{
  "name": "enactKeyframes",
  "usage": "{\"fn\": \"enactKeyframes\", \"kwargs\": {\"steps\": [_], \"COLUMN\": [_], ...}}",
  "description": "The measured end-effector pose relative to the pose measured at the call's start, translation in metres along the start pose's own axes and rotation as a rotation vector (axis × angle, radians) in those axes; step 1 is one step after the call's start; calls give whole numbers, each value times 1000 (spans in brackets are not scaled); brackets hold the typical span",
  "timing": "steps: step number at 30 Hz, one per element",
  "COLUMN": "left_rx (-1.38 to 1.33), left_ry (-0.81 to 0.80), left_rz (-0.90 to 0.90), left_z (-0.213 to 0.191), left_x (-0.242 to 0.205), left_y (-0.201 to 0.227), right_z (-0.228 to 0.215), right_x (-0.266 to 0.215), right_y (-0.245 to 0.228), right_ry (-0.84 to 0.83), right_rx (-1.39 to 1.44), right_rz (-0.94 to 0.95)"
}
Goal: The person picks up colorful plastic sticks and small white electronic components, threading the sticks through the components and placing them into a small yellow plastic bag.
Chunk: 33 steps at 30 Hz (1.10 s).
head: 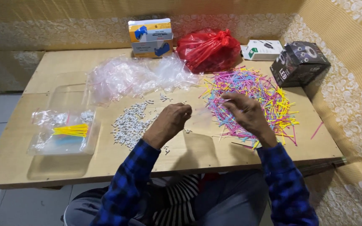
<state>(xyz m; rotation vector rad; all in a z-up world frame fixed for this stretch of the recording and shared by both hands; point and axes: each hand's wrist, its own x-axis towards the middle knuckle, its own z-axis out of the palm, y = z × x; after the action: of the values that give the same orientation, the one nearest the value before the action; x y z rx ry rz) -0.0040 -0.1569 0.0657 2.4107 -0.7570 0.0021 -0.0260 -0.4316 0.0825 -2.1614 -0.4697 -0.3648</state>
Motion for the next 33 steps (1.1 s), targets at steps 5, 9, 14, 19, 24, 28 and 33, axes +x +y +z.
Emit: {"fn": "enactKeyframes", "kwargs": {"steps": [5,9,14,19,24,28,33], "left_rx": [-13,-6,-36,-17,-16,13,64], "left_ry": [-22,-26,-15,3,75,103,90], "left_rz": [-31,-59,-69,-81,-18,1,-18], "left_z": [-5,-9,-14,-15,-23,-21,-22], "left_x": [0,2,2,-2,-6,-8,-9], "left_y": [7,13,23,15,11,8,8], "right_z": [-26,-12,25,38,13,-7,-13], "right_x": [-7,-9,0,12,18,26,30], "right_y": [84,97,203,257,224,209,166], "right_ry": [-109,-319,-235,-109,-5,40,-23], "right_rx": [-403,-678,-870,-992,-844,-673,-687], "right_rz": [38,142,-147,-178,-142,-150,-61]}}
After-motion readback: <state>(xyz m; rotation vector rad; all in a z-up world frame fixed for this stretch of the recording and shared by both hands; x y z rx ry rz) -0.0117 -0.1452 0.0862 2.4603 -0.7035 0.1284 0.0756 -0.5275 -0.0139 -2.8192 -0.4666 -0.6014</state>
